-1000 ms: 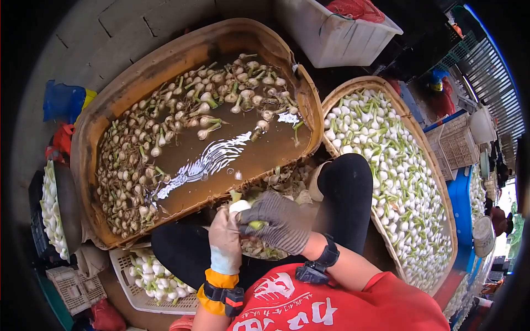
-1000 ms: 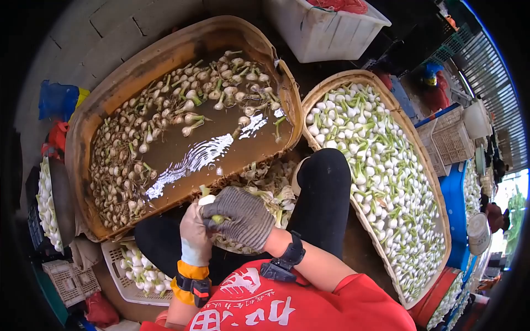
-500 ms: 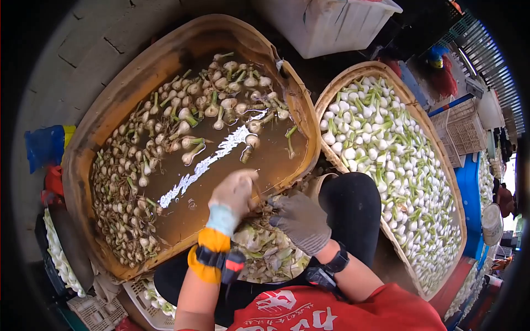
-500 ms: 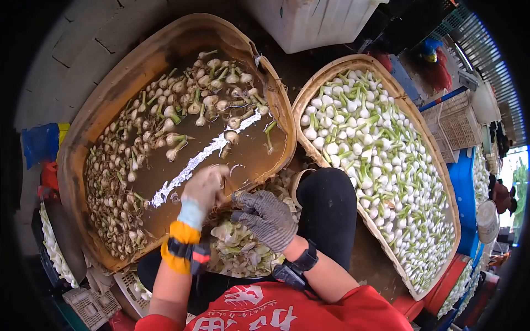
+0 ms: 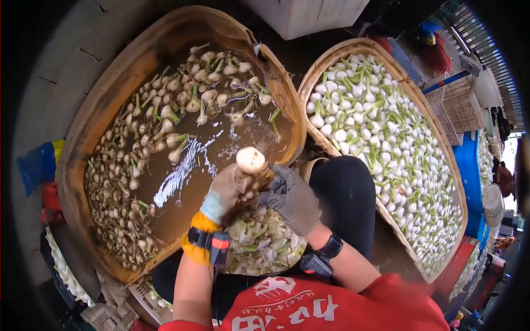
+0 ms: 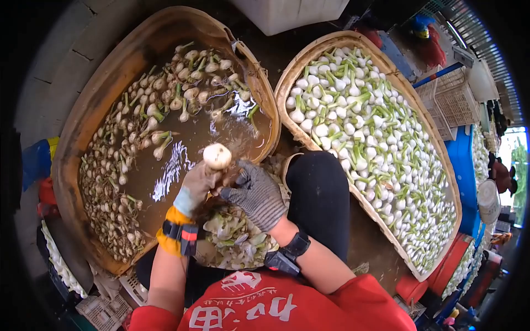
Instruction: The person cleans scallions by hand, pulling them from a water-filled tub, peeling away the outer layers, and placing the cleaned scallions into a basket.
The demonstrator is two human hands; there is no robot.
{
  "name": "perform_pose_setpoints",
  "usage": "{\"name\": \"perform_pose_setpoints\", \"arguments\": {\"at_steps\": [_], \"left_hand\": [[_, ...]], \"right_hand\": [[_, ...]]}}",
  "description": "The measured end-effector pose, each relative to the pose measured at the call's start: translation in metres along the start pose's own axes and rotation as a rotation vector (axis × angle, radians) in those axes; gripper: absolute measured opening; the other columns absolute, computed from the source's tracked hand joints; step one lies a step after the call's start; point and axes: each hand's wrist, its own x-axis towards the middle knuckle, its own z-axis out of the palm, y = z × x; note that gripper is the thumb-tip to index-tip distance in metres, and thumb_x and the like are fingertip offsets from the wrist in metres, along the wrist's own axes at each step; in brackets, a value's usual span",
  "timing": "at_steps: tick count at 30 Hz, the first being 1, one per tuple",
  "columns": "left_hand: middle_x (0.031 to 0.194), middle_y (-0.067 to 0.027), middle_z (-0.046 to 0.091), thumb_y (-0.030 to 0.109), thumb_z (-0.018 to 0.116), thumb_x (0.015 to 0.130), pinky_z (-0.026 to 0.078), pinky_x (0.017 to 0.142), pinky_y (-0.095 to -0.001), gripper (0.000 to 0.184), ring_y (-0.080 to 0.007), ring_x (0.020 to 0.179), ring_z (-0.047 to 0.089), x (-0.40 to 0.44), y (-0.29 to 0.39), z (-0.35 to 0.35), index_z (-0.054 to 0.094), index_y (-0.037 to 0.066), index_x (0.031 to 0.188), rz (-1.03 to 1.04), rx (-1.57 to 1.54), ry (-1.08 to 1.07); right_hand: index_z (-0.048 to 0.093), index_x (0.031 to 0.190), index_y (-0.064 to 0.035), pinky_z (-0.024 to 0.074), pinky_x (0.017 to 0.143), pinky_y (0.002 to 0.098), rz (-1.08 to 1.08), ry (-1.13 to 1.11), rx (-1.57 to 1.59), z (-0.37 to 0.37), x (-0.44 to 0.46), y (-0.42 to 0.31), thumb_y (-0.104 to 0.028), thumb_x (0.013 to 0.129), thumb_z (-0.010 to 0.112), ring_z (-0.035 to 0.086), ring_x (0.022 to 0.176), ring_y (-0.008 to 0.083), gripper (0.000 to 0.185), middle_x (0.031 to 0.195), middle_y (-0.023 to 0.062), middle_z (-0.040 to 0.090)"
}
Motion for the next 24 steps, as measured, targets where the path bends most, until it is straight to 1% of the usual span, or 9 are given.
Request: {"name": "perform_pose_setpoints", "arguments": {"at_steps": [1,3,5,8,11,12,13,16,24], "left_hand": [[0.086,0.0002,0.061,0.016,0.061,0.096,0.045,0.063,-0.0202,0.026,-0.0078,0.071,0.054,-0.027,0.001,0.009,0.057,0.005,0.119,0.098,0.010,0.008],[0.117,-0.0074,0.060,0.014,0.063,0.095,0.048,0.078,-0.0220,0.037,-0.0125,0.090,0.060,-0.064,-0.033,0.005,0.052,-0.003,0.127,0.249,0.081,0.081],[0.126,-0.0114,0.056,0.006,0.060,0.094,0.050,0.083,-0.0260,0.036,-0.0184,0.100,0.062,-0.088,-0.042,0.013,0.051,-0.004,0.128,0.480,0.512,0.250],[0.129,-0.0128,0.057,0.002,0.059,0.093,0.045,0.102,-0.0326,0.046,-0.0201,0.118,0.055,-0.135,-0.022,0.036,0.043,-0.005,0.135,0.330,0.670,0.374],[0.130,-0.0156,0.056,0.006,0.056,0.095,0.048,0.101,-0.0339,0.050,-0.0241,0.121,0.055,-0.170,-0.032,0.054,0.036,-0.004,0.140,0.313,0.014,0.330],[0.127,-0.0164,0.056,0.019,0.050,0.102,0.051,0.096,-0.0375,0.046,-0.0282,0.118,0.056,-0.173,-0.029,0.059,0.034,-0.001,0.140,0.296,-0.748,0.074],[0.117,-0.0180,0.059,0.038,0.042,0.104,0.053,0.091,-0.0373,0.044,-0.0285,0.105,0.062,-0.180,-0.022,0.064,0.047,0.001,0.126,0.194,-0.740,0.234],[0.116,-0.0151,0.060,0.036,0.043,0.104,0.053,0.088,-0.0370,0.038,-0.0250,0.102,0.063,-0.192,-0.026,0.069,0.049,0.003,0.123,0.265,-0.844,0.182],[0.086,-0.0010,0.047,0.037,0.044,0.103,0.048,0.069,-0.0292,0.028,-0.0126,0.073,0.049,-0.212,-0.030,0.094,0.047,0.010,0.098,0.286,-0.706,0.399]], "right_hand": [[0.053,0.129,0.0009,0.0500,0.087,0.0305,0.002,-0.011,0.005,0.003,0.000,0.000,-0.032,0.074,0.083,0.062,0.096,0.0215,0.070,0.103,0.0116,0.064],[0.055,0.129,-0.0035,0.0481,0.091,0.0357,-0.544,-0.021,-0.212,0.012,-0.005,0.006,-0.036,0.072,0.084,0.062,0.100,0.0258,0.072,0.112,0.0114,0.063],[0.057,0.126,-0.0045,0.0436,0.098,0.0406,-0.527,-0.148,-0.203,0.021,-0.020,0.001,-0.040,0.068,0.085,0.057,0.109,0.0304,0.074,0.118,0.0127,0.060],[0.059,0.122,-0.0064,0.0421,0.100,0.0431,-0.642,-0.162,-0.281,0.035,-0.045,-0.009,-0.040,0.068,0.084,0.054,0.113,0.0340,0.069,0.118,0.0125,0.060],[0.060,0.122,-0.0073,0.0422,0.100,0.0425,-0.686,-0.220,-0.317,0.042,-0.063,-0.017,-0.039,0.068,0.083,0.054,0.113,0.0340,0.067,0.118,0.0123,0.060],[0.061,0.121,-0.0083,0.0470,0.092,0.0426,-0.768,-0.200,-0.303,0.045,-0.066,-0.017,-0.034,0.074,0.077,0.058,0.105,0.0324,0.056,0.112,0.0134,0.062],[0.061,0.121,-0.0083,0.0470,0.092,0.0426,-0.776,-0.213,-0.305,0.046,-0.071,-0.012,-0.034,0.074,0.077,0.058,0.105,0.0324,0.056,0.112,0.0134,0.062],[0.062,0.122,-0.0094,0.0510,0.086,0.0384,-0.772,-0.088,-0.176,0.039,-0.083,-0.012,-0.013,0.085,0.065,0.062,0.096,0.0308,0.038,0.106,0.0122,0.064],[0.060,0.123,-0.0086,0.0518,0.075,0.0416,-0.974,-0.189,-0.502,0.047,-0.120,-0.034,-0.019,0.084,0.065,0.063,0.092,0.0314,0.041,0.103,0.0107,0.065]]}}
